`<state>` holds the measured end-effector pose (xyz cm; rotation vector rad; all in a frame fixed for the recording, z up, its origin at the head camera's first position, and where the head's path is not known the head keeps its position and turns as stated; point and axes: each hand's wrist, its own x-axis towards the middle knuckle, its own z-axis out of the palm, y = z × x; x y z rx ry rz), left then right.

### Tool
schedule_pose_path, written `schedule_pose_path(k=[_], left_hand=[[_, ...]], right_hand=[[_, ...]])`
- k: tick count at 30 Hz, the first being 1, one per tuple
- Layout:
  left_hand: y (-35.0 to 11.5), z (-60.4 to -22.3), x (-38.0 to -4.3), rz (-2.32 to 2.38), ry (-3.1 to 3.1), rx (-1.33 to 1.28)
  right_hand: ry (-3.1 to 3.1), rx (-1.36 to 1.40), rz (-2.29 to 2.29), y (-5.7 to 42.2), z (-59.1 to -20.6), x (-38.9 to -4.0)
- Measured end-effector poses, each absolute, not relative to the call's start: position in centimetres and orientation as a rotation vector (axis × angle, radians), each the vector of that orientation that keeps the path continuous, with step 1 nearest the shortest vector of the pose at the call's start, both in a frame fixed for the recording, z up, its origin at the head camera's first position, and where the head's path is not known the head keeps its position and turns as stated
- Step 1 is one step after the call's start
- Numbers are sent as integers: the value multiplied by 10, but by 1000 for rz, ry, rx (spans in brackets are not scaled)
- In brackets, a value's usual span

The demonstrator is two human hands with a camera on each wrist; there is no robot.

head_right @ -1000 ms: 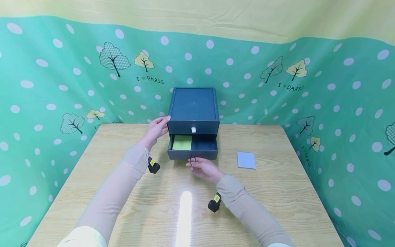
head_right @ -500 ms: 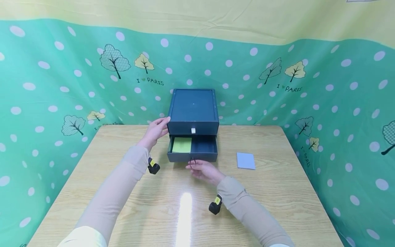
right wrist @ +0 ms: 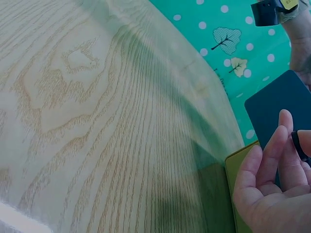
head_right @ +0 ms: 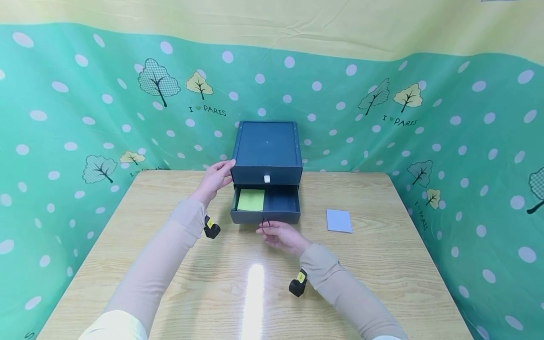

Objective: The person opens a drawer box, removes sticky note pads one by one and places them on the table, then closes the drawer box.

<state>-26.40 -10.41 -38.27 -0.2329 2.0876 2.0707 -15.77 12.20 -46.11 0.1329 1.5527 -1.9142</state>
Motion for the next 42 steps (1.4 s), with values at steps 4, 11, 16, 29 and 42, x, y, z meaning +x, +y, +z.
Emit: schedule_pose_path(k=[4, 11, 16, 29, 42], left_hand=[[-103, -382, -265, 2078, 2081, -236], [-104, -383, -264, 2077, 2088, -243], [-104, -386, -262, 2068, 2091, -236], [-104, -384, -262, 2081, 2101, -217], [-104, -383, -260, 2080, 2096, -214]], right_hand=[[1534, 117, -1915, 124, -460, -156], [1517, 143, -1896, 124, -460, -153], [1529, 144, -1886, 125, -462, -150], [1479, 82, -1917, 125, -462, -145], [1500, 107, -1896, 125, -462, -141]])
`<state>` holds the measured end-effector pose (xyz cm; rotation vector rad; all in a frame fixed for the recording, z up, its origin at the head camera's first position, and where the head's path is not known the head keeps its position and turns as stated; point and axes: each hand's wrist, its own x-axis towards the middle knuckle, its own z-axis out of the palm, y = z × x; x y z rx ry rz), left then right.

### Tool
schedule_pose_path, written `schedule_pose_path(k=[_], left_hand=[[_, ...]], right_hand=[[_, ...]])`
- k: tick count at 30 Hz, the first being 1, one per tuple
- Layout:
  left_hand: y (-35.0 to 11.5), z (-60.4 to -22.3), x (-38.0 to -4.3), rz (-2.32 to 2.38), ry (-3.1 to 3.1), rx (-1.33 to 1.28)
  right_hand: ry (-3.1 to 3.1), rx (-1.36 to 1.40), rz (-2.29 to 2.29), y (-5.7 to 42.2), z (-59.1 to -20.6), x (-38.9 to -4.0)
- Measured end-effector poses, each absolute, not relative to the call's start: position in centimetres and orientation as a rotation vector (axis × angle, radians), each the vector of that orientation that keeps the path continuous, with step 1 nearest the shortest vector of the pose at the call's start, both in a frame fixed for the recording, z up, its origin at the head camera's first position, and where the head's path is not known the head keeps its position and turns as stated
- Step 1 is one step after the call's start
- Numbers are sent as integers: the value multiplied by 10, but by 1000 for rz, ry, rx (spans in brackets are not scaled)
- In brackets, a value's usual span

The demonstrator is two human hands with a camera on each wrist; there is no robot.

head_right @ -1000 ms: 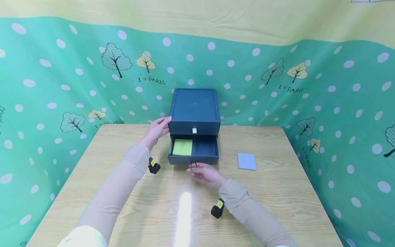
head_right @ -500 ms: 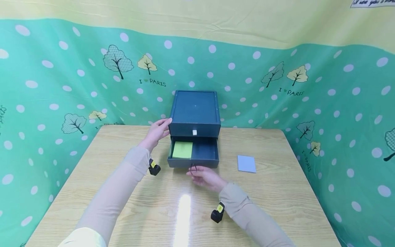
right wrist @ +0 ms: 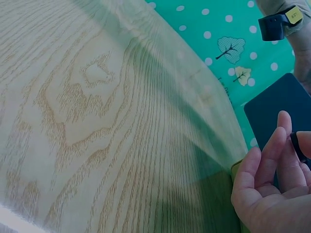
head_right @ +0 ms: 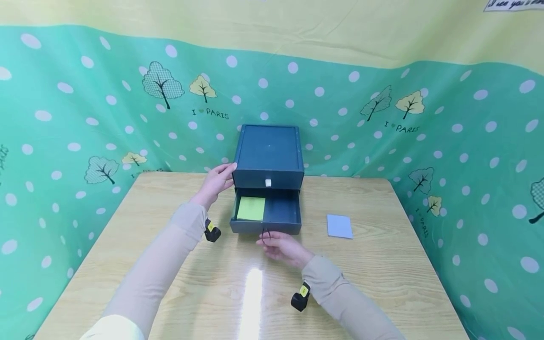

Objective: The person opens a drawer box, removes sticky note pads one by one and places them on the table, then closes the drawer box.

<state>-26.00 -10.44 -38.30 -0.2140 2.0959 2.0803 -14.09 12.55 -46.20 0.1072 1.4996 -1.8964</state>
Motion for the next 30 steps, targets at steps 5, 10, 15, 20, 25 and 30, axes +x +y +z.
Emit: schedule_pose_path(k=[5, 10, 15, 20, 25, 30], left_hand=[[-103, -380, -262, 2068, 2119, -221], [-103, -378, -263, 2056, 2123, -215], [-104, -377, -263, 2055, 2118, -202], [-105, -379, -264, 2055, 2117, -207], [-105, -381, -263, 2057, 2115, -202], [-106, -383, -262, 2074, 2111, -190]], right_hand=[[1480, 105, -1914, 126, -461, -141], [1491, 88, -1906, 127, -461, -140], [1495, 68, -1894, 126, -462, -139], [1503, 58, -1883, 126, -463, -136], [1524, 38, -1856, 128, -463, -133], [1526, 16, -1840, 129, -461, -130]])
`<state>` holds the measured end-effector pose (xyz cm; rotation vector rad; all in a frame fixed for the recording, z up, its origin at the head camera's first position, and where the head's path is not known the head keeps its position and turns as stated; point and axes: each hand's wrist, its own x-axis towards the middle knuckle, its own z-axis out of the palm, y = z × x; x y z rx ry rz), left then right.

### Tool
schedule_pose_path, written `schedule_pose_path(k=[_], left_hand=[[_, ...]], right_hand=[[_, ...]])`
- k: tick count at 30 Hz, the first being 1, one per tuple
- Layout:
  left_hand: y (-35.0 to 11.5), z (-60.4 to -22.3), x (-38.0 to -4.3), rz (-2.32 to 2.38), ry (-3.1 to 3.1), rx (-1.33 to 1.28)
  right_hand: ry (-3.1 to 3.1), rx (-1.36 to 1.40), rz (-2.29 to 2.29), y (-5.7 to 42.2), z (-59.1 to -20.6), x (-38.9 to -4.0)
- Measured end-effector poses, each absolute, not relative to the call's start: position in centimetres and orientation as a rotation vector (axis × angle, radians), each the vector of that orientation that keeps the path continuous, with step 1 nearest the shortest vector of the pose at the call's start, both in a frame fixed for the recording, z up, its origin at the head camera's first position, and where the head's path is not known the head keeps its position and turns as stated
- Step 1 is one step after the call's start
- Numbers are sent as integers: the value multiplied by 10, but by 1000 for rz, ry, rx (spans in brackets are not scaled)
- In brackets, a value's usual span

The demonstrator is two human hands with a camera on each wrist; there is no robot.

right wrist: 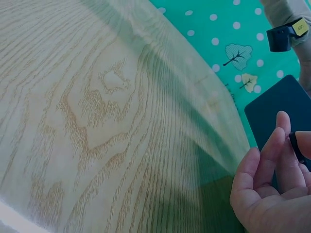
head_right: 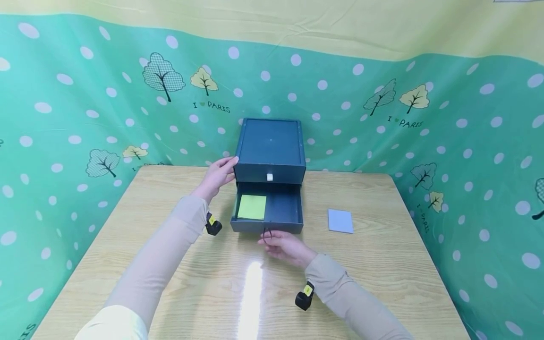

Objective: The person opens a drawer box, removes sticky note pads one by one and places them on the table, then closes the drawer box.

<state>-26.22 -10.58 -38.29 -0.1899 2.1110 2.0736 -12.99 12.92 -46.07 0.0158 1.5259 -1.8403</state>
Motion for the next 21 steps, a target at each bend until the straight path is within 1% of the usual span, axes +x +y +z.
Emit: schedule_pose_path(k=[21], left_hand=[[-106, -380, -261, 2067, 2118, -198]], right_hand=[[1531, 47, -1822, 128, -460, -125]])
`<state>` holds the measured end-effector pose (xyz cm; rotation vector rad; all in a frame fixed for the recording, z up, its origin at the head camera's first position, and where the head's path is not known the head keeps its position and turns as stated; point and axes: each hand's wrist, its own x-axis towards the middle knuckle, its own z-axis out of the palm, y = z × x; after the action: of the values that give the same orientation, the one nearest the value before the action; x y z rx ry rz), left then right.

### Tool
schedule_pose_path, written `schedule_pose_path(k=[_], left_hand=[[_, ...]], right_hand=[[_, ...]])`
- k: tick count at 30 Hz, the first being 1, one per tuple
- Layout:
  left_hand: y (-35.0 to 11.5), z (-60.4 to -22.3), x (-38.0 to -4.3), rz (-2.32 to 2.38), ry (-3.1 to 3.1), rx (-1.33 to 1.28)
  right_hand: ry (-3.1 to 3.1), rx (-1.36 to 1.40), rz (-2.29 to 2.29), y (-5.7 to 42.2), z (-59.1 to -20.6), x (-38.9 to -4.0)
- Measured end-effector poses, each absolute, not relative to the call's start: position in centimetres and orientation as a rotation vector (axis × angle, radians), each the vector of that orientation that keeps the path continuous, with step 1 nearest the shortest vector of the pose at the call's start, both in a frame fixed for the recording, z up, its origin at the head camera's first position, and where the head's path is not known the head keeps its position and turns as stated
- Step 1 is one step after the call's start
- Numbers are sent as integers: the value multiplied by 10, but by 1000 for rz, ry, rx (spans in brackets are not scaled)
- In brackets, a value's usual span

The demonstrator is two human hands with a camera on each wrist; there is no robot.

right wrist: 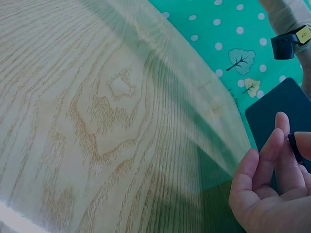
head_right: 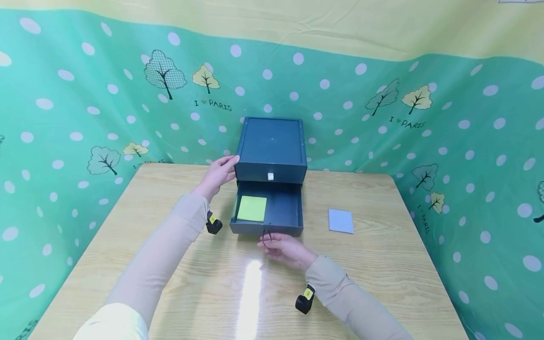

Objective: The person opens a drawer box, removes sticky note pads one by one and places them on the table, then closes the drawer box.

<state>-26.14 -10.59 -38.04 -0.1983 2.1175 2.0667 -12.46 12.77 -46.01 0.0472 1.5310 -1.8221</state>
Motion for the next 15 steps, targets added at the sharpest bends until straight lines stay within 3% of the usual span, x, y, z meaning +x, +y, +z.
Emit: schedule_pose_path(k=[15], left_hand=[[-104, -381, -263, 2074, 2113, -209]], right_hand=[[1498, 10, -1833, 132, -462, -122]])
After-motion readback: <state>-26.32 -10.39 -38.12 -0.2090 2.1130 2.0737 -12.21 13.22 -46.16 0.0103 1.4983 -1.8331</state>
